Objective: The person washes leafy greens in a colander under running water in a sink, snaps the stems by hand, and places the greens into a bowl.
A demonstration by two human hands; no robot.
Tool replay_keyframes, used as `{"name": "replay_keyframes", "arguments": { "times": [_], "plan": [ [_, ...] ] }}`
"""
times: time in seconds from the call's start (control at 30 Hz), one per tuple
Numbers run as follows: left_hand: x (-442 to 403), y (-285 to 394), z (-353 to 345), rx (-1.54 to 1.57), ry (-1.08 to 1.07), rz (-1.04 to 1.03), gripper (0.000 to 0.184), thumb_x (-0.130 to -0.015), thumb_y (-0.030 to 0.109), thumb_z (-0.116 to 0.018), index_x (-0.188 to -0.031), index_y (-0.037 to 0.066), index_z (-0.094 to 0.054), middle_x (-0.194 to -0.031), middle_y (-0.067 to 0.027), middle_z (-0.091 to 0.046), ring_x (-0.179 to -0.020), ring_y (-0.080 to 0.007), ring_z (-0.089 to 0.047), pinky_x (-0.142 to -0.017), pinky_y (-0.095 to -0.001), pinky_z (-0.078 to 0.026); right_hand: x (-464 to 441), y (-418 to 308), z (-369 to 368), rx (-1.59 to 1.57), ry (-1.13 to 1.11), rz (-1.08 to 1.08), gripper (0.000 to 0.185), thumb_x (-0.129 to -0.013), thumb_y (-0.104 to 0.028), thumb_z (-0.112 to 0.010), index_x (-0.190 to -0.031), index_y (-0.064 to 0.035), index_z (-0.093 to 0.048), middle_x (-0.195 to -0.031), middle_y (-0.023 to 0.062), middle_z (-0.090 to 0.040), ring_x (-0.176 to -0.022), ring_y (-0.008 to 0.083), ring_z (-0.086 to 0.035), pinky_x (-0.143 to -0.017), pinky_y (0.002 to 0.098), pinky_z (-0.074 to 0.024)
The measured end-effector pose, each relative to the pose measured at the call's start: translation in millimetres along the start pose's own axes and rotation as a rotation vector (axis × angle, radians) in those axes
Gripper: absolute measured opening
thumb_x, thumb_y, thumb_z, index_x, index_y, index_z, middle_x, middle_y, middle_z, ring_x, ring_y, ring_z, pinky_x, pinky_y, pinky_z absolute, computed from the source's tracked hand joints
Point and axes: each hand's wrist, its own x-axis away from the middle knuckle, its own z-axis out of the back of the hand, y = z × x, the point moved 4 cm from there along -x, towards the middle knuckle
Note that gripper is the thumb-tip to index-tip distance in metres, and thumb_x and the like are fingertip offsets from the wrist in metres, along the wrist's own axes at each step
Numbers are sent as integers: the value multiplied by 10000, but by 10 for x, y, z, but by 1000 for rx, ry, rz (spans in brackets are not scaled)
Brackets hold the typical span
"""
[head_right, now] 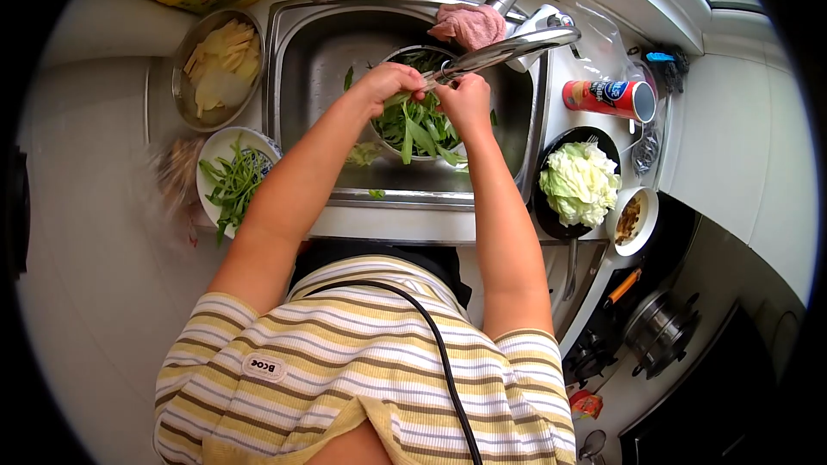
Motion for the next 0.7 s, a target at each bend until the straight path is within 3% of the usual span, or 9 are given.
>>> {"name": "replay_keyframes", "arguments": {
  "times": [0.07,0.2,0.3,0.4,0.47,0.53,0.6,0.67,0.7],
  "plan": [
    [-28,-10,4,-129,26,-32,47,-742,41,-609,-719,1,-613,-667,-72,-607,-605,-150,-569,-617,-261,-453,26,-83,-18,449,72,339,175,-644,-149,-606,-662,24,-623,-605,178,-590,-564,318,-589,-574,389,-491],
    [135,167,175,-414,172,-61,78,-736,22,-601,-658,15,-605,-656,-59,-601,-635,-137,-554,-651,-256,-432,70,55,279,429,183,35,152,-669,-154,-545,-712,-32,-625,-706,172,-610,-668,362,-585,-639,431,-475],
    [99,91,295,-183,75,-98,59,-804,61,-574,-764,19,-586,-683,-46,-589,-643,-136,-559,-623,-259,-454,251,388,490,439,147,67,141,-673,-141,-547,-720,-30,-620,-691,185,-602,-654,371,-584,-631,437,-477],
    [-15,67,68,-60,34,-122,111,-861,108,-537,-769,48,-521,-698,-33,-552,-614,-122,-554,-549,-262,-461,597,891,403,773,-69,158,129,-720,-113,-549,-783,-56,-646,-781,200,-607,-759,356,-592,-684,398,-486],
    [-139,44,-237,-221,54,-172,116,-851,122,-550,-769,41,-563,-658,-24,-547,-572,-110,-538,-521,-255,-443,906,1031,280,1105,110,117,143,-736,-128,-558,-818,-61,-654,-834,204,-600,-814,341,-587,-714,402,-481],
    [-152,111,-510,-517,23,-251,124,-839,130,-556,-782,33,-610,-634,-25,-563,-552,-102,-529,-499,-248,-424,881,920,202,1065,150,144,142,-737,-141,-565,-811,-60,-656,-806,201,-605,-787,340,-594,-696,414,-482],
    [-153,17,-542,-328,-18,-234,137,-837,135,-561,-817,21,-636,-639,-33,-592,-565,-105,-543,-517,-241,-427,714,776,162,1014,190,173,143,-738,-154,-572,-804,-60,-658,-778,199,-610,-760,339,-601,-677,426,-483],
    [37,-3,-316,-324,50,-275,132,-838,113,-560,-828,-1,-626,-700,-56,-629,-636,-114,-582,-614,-238,-456,374,806,15,773,-94,-114,170,-740,-160,-567,-835,-60,-666,-749,202,-615,-739,371,-601,-701,451,-484],
    [71,-129,-136,-201,77,-344,128,-837,102,-558,-842,-7,-624,-717,-61,-637,-662,-119,-595,-647,-238,-461,239,810,-96,668,-21,-66,147,-733,-160,-570,-790,-55,-655,-698,197,-610,-695,378,-603,-649,455,-486]
  ]
}}
